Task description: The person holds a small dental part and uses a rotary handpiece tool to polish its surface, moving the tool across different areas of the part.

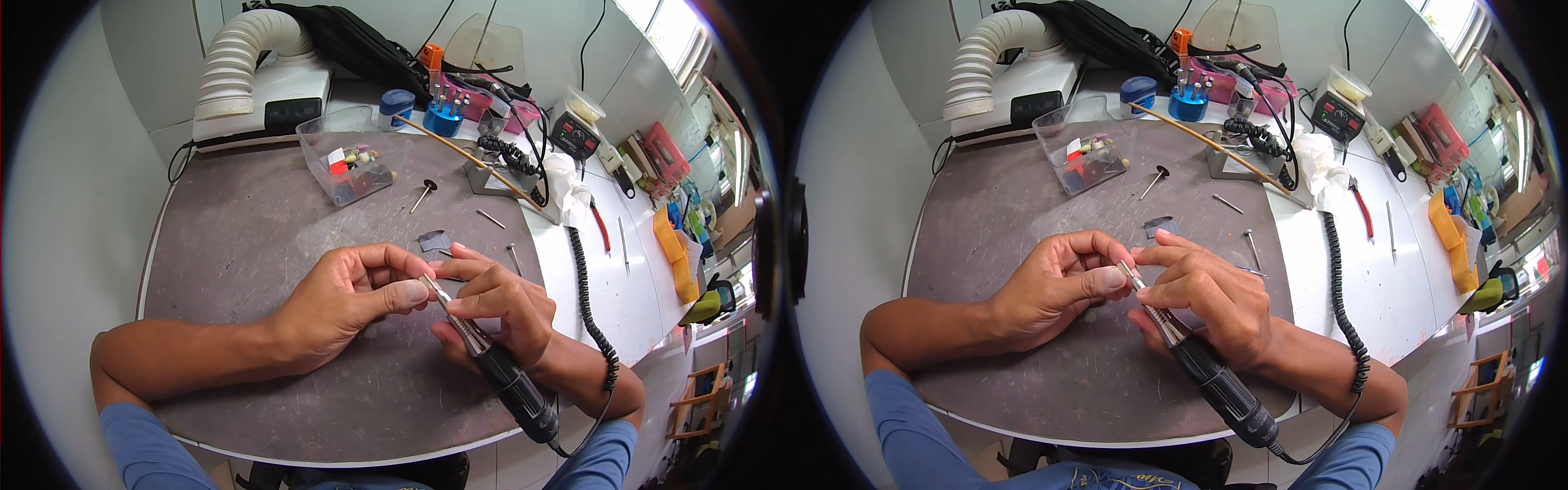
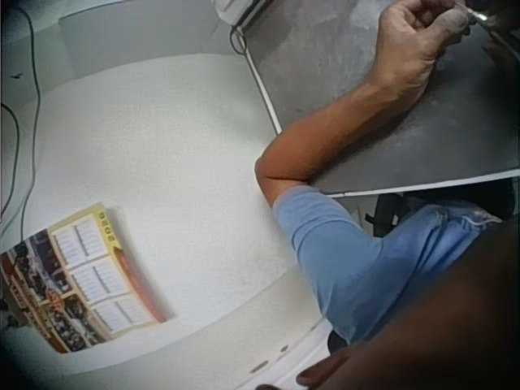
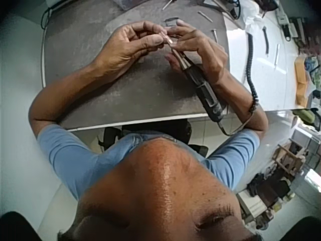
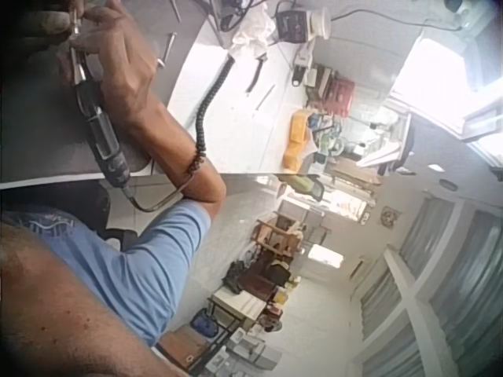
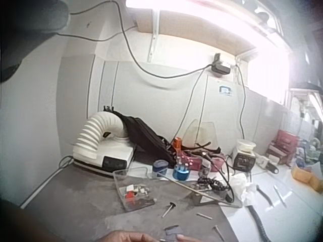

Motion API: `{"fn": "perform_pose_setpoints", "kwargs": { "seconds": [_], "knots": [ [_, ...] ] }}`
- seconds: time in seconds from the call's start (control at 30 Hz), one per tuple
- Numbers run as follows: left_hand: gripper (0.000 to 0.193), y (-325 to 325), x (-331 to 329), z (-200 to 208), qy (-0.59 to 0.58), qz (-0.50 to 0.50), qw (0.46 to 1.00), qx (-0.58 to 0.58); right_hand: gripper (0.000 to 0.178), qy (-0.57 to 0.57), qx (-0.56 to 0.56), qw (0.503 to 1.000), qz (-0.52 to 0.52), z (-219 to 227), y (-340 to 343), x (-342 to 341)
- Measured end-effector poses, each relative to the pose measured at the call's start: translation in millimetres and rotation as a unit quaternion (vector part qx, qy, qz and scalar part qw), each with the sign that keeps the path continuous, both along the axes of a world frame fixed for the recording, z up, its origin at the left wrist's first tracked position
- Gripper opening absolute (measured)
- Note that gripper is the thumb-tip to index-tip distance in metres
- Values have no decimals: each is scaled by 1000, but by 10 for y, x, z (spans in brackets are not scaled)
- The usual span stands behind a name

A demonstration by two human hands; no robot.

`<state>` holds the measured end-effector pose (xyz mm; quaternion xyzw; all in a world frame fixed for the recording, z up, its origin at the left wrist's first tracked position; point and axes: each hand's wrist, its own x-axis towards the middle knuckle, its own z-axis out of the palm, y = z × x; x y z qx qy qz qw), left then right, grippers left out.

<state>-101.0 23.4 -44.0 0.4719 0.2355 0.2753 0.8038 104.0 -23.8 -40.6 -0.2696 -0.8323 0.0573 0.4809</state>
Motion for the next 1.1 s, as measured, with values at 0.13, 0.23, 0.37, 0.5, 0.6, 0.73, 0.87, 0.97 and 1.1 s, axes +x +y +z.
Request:
{"fn": "perform_pose_setpoints", "kwargs": {
  "seconds": [0.13, 0.23, 0.37, 0.5, 0.6, 0.73, 0.87, 0.97, 1.1],
  "knots": [
    [19, 0, -6, 12, -4, -6, 1000, -18, 24, 0, 2, 1000, -2, 1, 1, -8],
    [19, 1, -11, 12, 1, -10, 1000, -26, 24, -5, 8, 1000, -6, 0, 8, -6],
    [19, -6, -7, 48, 3, -9, 999, -30, 24, -13, 10, 1000, -8, 7, 13, -3],
    [18, -6, 10, 31, -5, -8, 1000, -18, 24, 5, 6, 1000, -5, -2, 4, -7],
    [18, -2, 10, 9, -19, -6, 1000, -17, 23, 3, 7, 1000, -5, -3, 7, -11],
    [18, 0, -1, -6, -13, -6, 1000, -10, 23, -1, 11, 1000, -2, -4, 6, -13],
    [18, -2, -1, -1, -4, -6, 1000, -13, 24, -13, 7, 1000, -3, 13, 1, -11],
    [18, 3, -4, -4, -2, -8, 1000, -13, 24, -11, 7, 1000, -6, 4, 9, -11],
    [18, 4, -10, 4, 2, -9, 1000, -8, 24, -4, 12, 1000, -8, -15, 16, -5]
  ]
}}
